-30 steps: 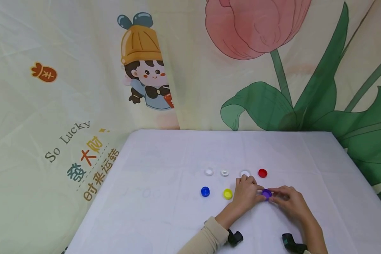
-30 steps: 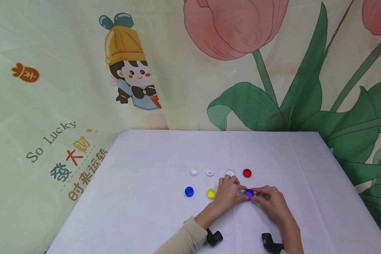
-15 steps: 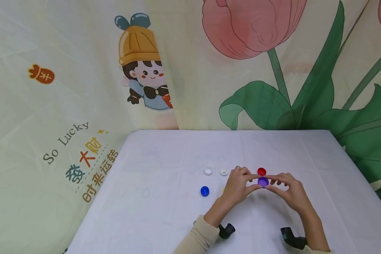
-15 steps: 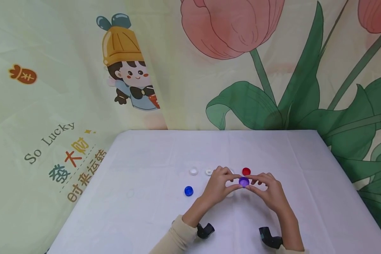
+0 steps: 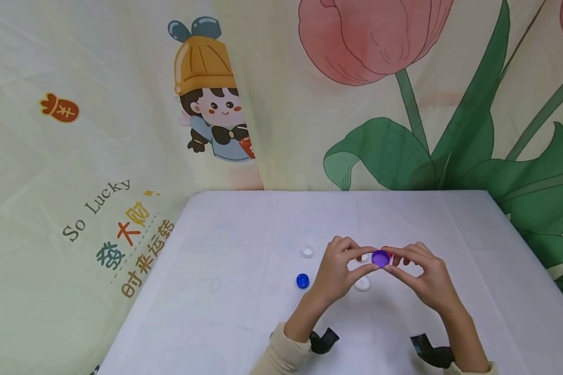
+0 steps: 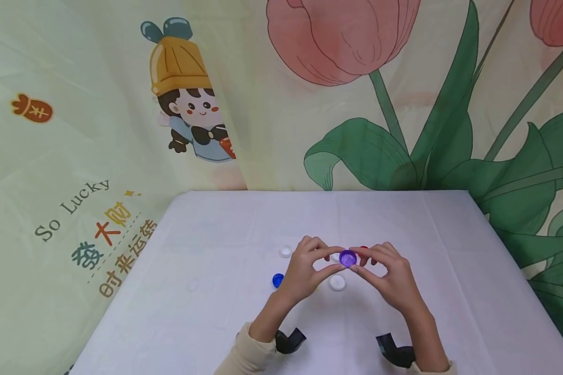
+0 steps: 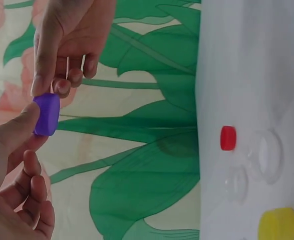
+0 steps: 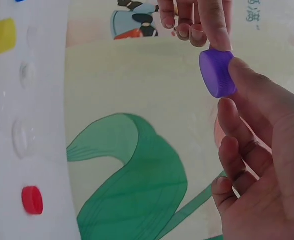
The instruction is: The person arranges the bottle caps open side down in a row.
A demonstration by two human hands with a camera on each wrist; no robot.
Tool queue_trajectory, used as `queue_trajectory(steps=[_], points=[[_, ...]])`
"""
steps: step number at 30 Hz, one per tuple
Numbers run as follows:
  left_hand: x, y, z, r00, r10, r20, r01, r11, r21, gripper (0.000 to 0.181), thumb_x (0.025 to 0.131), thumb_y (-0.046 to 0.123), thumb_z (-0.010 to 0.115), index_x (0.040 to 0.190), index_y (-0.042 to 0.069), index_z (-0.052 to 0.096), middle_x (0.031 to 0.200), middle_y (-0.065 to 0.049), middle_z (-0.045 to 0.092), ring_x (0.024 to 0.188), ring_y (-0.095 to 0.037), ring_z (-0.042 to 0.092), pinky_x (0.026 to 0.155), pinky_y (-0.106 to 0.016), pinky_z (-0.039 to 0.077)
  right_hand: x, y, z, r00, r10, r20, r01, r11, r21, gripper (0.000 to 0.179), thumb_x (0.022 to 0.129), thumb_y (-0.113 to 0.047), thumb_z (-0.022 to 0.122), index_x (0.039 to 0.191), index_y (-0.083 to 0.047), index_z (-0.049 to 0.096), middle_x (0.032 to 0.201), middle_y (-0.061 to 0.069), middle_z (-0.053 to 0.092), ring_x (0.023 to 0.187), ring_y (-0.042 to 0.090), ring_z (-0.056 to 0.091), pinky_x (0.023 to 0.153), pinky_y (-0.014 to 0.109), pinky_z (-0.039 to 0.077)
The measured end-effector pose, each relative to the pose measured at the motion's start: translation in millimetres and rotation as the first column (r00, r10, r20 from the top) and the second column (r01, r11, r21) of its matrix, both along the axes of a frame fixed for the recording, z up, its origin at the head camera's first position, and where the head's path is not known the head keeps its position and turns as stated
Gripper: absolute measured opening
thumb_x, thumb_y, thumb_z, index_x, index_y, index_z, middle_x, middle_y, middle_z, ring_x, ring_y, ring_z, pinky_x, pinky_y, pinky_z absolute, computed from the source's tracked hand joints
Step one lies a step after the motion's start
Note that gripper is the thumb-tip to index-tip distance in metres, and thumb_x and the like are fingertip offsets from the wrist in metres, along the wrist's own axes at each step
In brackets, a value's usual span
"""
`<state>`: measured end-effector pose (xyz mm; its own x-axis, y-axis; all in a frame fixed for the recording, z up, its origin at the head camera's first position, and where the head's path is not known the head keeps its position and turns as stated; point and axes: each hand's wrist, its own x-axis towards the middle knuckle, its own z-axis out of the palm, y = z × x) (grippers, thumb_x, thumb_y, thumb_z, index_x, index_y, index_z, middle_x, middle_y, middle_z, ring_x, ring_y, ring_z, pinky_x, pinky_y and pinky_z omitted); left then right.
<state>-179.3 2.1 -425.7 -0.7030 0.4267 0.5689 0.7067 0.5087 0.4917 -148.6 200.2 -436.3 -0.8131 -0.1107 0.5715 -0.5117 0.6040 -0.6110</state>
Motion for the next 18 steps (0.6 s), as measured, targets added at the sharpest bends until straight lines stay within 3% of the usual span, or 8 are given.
queue_trajectory(steps=[5, 12, 15, 18], points=[[5.8, -7.0, 6.0, 0.998, -0.046, 0.047, 0.041, 0.993, 0.111, 0.031, 0.075, 0.036, 0.069, 0.101, 0.018, 0.069, 0.076, 0.008, 0.049, 0.081, -0.006, 0.040, 0.062, -0.015, 0.034, 6.3, -8.4, 11.6, 0.999, 0.025, -0.046, -0.027, 0.999, -0.024, 0.040, 0.065, -0.010, 0.080, 0.103, -0.015, 0.068, 0.075, -0.014, 0.058, 0.076, 0.004, 0.043, 0.062, 0.019, 0.037], [7.7, -11.7, 5.1, 0.983, -0.062, 0.173, 0.025, 0.978, 0.208, 0.031, 0.073, 0.036, 0.072, 0.099, 0.018, 0.070, 0.069, 0.006, 0.049, 0.072, -0.005, 0.044, 0.059, -0.017, 0.038, 7.6, -13.2, 13.8, 0.999, 0.032, -0.041, -0.034, 0.999, -0.040, 0.039, 0.064, -0.010, 0.080, 0.101, -0.014, 0.068, 0.073, -0.013, 0.058, 0.076, 0.005, 0.043, 0.061, 0.019, 0.038], [7.1, -12.6, 4.5, 0.963, -0.071, 0.258, 0.003, 0.967, 0.254, 0.030, 0.074, 0.035, 0.072, 0.098, 0.017, 0.070, 0.066, 0.005, 0.048, 0.066, -0.005, 0.044, 0.058, -0.020, 0.040, 6.3, -13.7, 11.0, 0.997, 0.038, -0.066, -0.041, 0.998, -0.046, 0.039, 0.063, -0.009, 0.081, 0.100, -0.013, 0.069, 0.072, -0.012, 0.057, 0.075, 0.005, 0.043, 0.061, 0.018, 0.037], [7.0, -13.0, 5.3, 0.925, -0.071, 0.372, -0.042, 0.957, 0.287, 0.028, 0.077, 0.037, 0.068, 0.096, 0.017, 0.071, 0.063, 0.004, 0.047, 0.060, -0.006, 0.043, 0.052, -0.021, 0.037, 5.0, -14.6, 8.9, 0.996, 0.045, -0.083, -0.049, 0.997, -0.052, 0.039, 0.062, -0.008, 0.081, 0.099, -0.011, 0.069, 0.070, -0.011, 0.057, 0.075, 0.005, 0.042, 0.061, 0.018, 0.036]])
